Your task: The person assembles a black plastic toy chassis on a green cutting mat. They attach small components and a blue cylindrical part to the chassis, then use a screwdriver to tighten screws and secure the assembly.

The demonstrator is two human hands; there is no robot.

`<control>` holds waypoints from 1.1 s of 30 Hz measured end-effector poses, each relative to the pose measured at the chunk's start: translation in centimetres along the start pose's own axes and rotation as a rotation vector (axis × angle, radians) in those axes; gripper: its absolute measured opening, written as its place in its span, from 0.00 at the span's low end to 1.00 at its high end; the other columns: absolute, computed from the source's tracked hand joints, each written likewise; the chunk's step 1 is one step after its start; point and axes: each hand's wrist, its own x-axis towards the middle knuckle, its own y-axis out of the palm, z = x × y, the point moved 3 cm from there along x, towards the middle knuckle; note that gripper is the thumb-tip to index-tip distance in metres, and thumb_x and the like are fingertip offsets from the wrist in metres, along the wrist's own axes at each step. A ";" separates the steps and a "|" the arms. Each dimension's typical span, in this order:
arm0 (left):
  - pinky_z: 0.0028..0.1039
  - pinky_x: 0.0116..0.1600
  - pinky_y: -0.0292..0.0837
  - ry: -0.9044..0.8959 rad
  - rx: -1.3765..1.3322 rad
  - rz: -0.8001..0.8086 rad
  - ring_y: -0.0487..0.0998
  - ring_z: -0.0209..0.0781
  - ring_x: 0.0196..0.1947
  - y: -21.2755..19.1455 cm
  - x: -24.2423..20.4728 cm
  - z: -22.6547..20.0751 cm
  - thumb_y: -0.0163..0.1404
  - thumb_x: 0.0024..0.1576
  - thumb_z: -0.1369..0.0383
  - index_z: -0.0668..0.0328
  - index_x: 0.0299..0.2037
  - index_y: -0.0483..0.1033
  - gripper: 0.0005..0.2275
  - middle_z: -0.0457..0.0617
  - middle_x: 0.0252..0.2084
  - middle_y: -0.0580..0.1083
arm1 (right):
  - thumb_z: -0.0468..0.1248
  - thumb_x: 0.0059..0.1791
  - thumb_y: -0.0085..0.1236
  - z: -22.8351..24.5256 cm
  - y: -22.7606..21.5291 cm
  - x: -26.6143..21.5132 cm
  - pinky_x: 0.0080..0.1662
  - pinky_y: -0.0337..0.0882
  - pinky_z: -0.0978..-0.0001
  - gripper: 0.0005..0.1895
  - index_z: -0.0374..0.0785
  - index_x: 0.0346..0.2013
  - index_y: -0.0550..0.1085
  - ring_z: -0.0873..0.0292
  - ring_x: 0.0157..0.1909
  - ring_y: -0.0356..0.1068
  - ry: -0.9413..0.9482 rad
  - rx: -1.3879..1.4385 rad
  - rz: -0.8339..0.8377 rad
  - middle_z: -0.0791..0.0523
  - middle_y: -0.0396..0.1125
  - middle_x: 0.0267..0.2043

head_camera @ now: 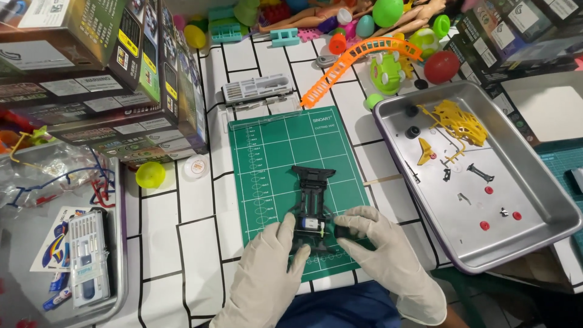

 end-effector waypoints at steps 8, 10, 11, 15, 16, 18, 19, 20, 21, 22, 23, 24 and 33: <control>0.43 0.40 0.76 0.034 -0.178 0.019 0.80 0.52 0.37 1.2 1.0 1.8 0.47 0.62 0.60 0.48 0.65 0.69 0.21 0.45 0.42 0.76 | 0.39 0.46 0.66 -3.5 -0.2 0.3 0.47 0.75 0.69 0.20 0.52 0.53 0.80 0.60 0.44 0.75 -0.301 -0.375 0.048 0.62 0.75 0.44; 0.41 0.45 0.77 -0.001 -0.232 0.043 0.80 0.49 0.42 0.5 1.3 1.7 0.49 0.61 0.60 0.46 0.64 0.71 0.20 0.41 0.46 0.78 | 0.38 0.46 0.66 -4.0 0.0 0.3 0.46 0.75 0.69 0.20 0.52 0.54 0.79 0.61 0.44 0.75 -0.322 -0.396 0.044 0.62 0.75 0.44; 0.39 0.50 0.77 -0.040 -0.286 0.065 0.81 0.45 0.46 0.2 1.4 1.8 0.50 0.60 0.59 0.45 0.62 0.74 0.19 0.38 0.50 0.80 | 0.38 0.46 0.65 -4.2 0.1 0.4 0.46 0.75 0.69 0.21 0.52 0.55 0.79 0.61 0.45 0.74 -0.346 -0.416 0.044 0.63 0.75 0.44; 0.36 0.49 0.78 -0.047 -0.306 0.056 0.82 0.40 0.43 0.3 1.6 2.0 0.52 0.59 0.60 0.45 0.58 0.77 0.16 0.35 0.45 0.81 | 0.41 0.47 0.65 -3.8 0.3 0.3 0.44 0.75 0.69 0.20 0.55 0.55 0.79 0.61 0.43 0.75 -0.300 -0.454 0.030 0.63 0.75 0.44; 0.36 0.51 0.78 -0.049 -0.309 0.052 0.82 0.39 0.46 0.4 1.6 2.0 0.52 0.59 0.59 0.44 0.57 0.78 0.16 0.35 0.49 0.81 | 0.40 0.47 0.65 -3.6 0.3 0.2 0.45 0.74 0.71 0.21 0.54 0.55 0.79 0.62 0.42 0.75 -0.280 -0.436 0.028 0.63 0.74 0.42; 0.36 0.53 0.77 -0.052 -0.314 0.050 0.82 0.39 0.49 0.5 1.6 2.1 0.53 0.58 0.59 0.44 0.55 0.78 0.15 0.34 0.53 0.81 | 0.38 0.47 0.64 -3.5 0.5 0.1 0.46 0.73 0.73 0.21 0.53 0.55 0.79 0.63 0.42 0.74 -0.257 -0.419 0.028 0.64 0.74 0.41; 0.36 0.54 0.77 -0.063 -0.326 0.054 0.82 0.39 0.50 0.6 1.5 2.2 0.53 0.58 0.59 0.45 0.54 0.79 0.15 0.34 0.54 0.81 | 0.38 0.46 0.65 -3.5 0.6 0.0 0.44 0.74 0.72 0.22 0.52 0.56 0.79 0.62 0.41 0.74 -0.311 -0.422 0.008 0.63 0.74 0.41; 0.35 0.55 0.76 -0.072 -0.337 0.056 0.82 0.39 0.51 0.6 1.6 2.2 0.54 0.58 0.60 0.45 0.53 0.79 0.14 0.34 0.55 0.80 | 0.37 0.46 0.66 -3.4 0.7 -0.1 0.43 0.74 0.72 0.23 0.51 0.57 0.78 0.61 0.41 0.75 -0.367 -0.425 -0.016 0.63 0.74 0.42; 0.35 0.55 0.76 -0.071 -0.337 0.057 0.82 0.39 0.51 0.3 1.5 2.0 0.54 0.58 0.60 0.45 0.53 0.79 0.14 0.34 0.55 0.80 | 0.37 0.46 0.66 -3.3 0.6 0.0 0.43 0.74 0.72 0.23 0.51 0.57 0.78 0.61 0.41 0.75 -0.366 -0.425 -0.016 0.63 0.74 0.42; 0.34 0.55 0.77 -0.076 -0.354 0.080 0.82 0.39 0.50 0.1 1.5 1.9 0.53 0.58 0.61 0.45 0.55 0.78 0.15 0.34 0.54 0.80 | 0.37 0.46 0.66 -3.2 0.6 0.1 0.43 0.74 0.73 0.23 0.52 0.56 0.78 0.62 0.41 0.75 -0.359 -0.427 -0.010 0.63 0.74 0.43; 0.32 0.54 0.78 -0.081 -0.372 0.104 0.83 0.38 0.48 -0.1 1.4 1.7 0.52 0.58 0.62 0.44 0.56 0.77 0.15 0.35 0.54 0.80 | 0.37 0.46 0.66 -3.1 0.6 0.2 0.43 0.75 0.74 0.22 0.53 0.55 0.78 0.63 0.41 0.76 -0.352 -0.429 -0.003 0.63 0.74 0.44; 0.32 0.54 0.78 -0.081 -0.372 0.103 0.83 0.38 0.48 -0.6 1.5 1.5 0.52 0.58 0.62 0.44 0.56 0.77 0.15 0.35 0.54 0.80 | 0.37 0.46 0.66 -2.7 0.5 0.2 0.43 0.75 0.74 0.22 0.53 0.55 0.78 0.63 0.41 0.76 -0.352 -0.430 -0.004 0.63 0.74 0.44; 0.48 0.28 0.71 0.403 0.347 0.283 0.70 0.58 0.30 -0.2 2.9 0.5 0.45 0.65 0.69 0.30 0.79 0.43 0.34 0.53 0.31 0.67 | 0.36 0.45 0.69 -3.3 0.2 0.6 0.47 0.75 0.75 0.21 0.55 0.53 0.80 0.64 0.44 0.75 -0.359 -0.354 -0.007 0.64 0.72 0.45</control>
